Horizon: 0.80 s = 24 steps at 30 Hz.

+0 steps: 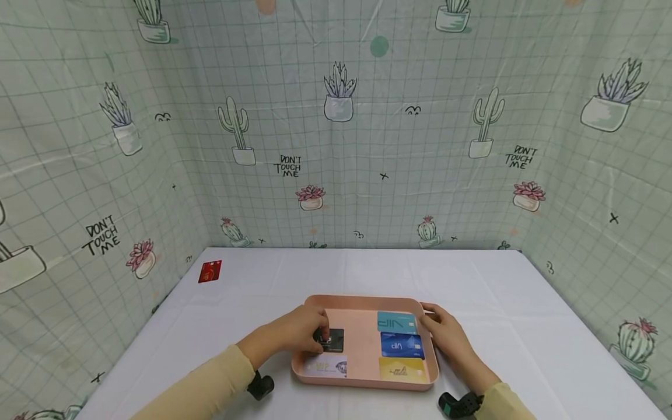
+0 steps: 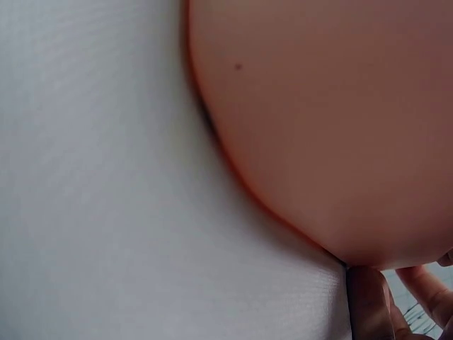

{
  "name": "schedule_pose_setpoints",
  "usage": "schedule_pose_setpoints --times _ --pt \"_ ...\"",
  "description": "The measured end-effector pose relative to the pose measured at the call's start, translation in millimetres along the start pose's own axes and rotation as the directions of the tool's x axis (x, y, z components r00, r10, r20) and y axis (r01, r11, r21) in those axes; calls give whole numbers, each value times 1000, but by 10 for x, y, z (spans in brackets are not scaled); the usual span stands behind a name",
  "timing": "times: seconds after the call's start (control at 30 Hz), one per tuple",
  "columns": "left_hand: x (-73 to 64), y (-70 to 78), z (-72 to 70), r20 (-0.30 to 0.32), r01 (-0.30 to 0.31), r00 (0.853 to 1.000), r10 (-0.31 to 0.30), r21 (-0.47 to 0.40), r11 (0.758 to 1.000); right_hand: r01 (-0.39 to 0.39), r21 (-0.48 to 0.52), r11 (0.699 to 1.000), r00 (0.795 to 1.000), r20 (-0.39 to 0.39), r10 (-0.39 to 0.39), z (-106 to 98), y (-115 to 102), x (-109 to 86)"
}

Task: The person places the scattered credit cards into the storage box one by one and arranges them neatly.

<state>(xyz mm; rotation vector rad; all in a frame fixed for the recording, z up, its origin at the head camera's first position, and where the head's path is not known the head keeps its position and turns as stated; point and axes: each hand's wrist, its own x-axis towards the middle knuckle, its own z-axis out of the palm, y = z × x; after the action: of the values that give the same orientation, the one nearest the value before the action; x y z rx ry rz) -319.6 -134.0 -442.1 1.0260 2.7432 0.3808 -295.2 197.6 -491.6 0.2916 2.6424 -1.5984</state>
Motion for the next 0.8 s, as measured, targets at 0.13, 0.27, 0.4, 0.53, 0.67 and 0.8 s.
schedule_pose_setpoints --times 0.13,0.27,0.4,0.53,0.67,0.8 --pt "-4 2 11 7 15 1000 -15 -7 1000 12 -6 1000 1000 0 -12 3 11 -3" --pt "-9 2 18 3 21 1000 -21 -10 1000 4 0 1000 1000 2 -4 -1 6 -4" --pt "-18 13 14 4 23 1000 -23 -21 1000 -2 7 1000 1000 3 2 -6 -8 -1" --pt "-24 20 11 9 14 1000 -13 -27 1000 0 13 1000 1000 3 -1 -7 -15 0" --pt "-21 6 21 11 8 1000 -8 -32 999 -7 16 1000 1000 5 7 -5 -11 -1" --pt "-21 -7 26 8 3 1000 -3 -28 1000 -14 7 1000 1000 7 14 -2 -9 -2"
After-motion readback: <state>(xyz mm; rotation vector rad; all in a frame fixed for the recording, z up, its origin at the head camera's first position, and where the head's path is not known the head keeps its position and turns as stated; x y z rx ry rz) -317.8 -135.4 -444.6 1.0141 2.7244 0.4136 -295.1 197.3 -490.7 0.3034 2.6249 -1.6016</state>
